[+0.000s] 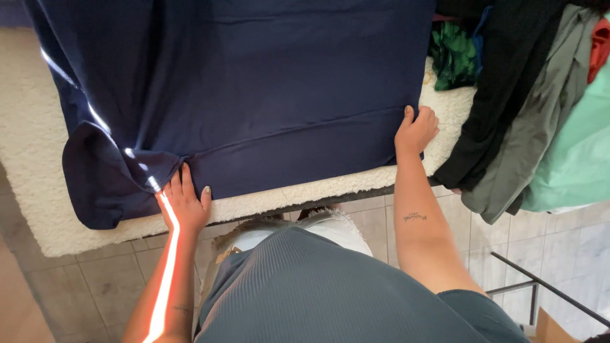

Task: The person folds a patterned cloth, a brown Tommy Jeans t-shirt, and a navy blue t-shirt on a white rug. The person smooths and aligns each item before folding it into a compact rectangle and placing it on a stack.

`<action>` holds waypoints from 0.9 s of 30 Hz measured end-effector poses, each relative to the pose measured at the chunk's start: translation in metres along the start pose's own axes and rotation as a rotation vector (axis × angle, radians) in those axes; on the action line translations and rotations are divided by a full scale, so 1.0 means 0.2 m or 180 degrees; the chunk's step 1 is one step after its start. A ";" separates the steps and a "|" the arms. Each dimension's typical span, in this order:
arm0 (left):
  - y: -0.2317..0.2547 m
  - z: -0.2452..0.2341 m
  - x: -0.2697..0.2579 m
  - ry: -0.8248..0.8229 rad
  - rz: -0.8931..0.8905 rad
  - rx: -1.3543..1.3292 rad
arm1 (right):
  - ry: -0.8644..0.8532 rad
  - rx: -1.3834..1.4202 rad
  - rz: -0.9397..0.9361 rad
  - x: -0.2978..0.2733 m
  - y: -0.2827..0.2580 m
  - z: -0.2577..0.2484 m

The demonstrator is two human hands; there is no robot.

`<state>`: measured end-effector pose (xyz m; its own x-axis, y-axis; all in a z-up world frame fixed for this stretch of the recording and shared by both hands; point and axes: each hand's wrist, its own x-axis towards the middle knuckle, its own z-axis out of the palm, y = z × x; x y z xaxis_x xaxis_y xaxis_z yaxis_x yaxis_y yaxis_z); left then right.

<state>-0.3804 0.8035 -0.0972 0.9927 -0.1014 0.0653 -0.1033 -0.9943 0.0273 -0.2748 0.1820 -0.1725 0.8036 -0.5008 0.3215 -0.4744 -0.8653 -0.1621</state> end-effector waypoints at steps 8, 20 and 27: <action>0.01 -0.06 0.04 -0.0199 -0.0074 -0.0005 | 0.0145 -0.0021 -0.0139 0.05 0.02 0.04; -0.17 -0.14 -0.01 0.0157 -0.0375 -0.0326 | 0.0045 0.0507 -0.2352 -0.49 -0.62 -0.34; -0.64 -0.11 -0.15 0.0862 -0.0958 0.0368 | -0.0290 0.0883 -0.3234 -0.80 -1.37 -0.46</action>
<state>-0.3976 0.9343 -0.0810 0.9237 0.1913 0.3318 0.2117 -0.9770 -0.0260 -0.3064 0.5011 -0.0939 0.8065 0.4717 0.3564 0.5257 -0.8480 -0.0674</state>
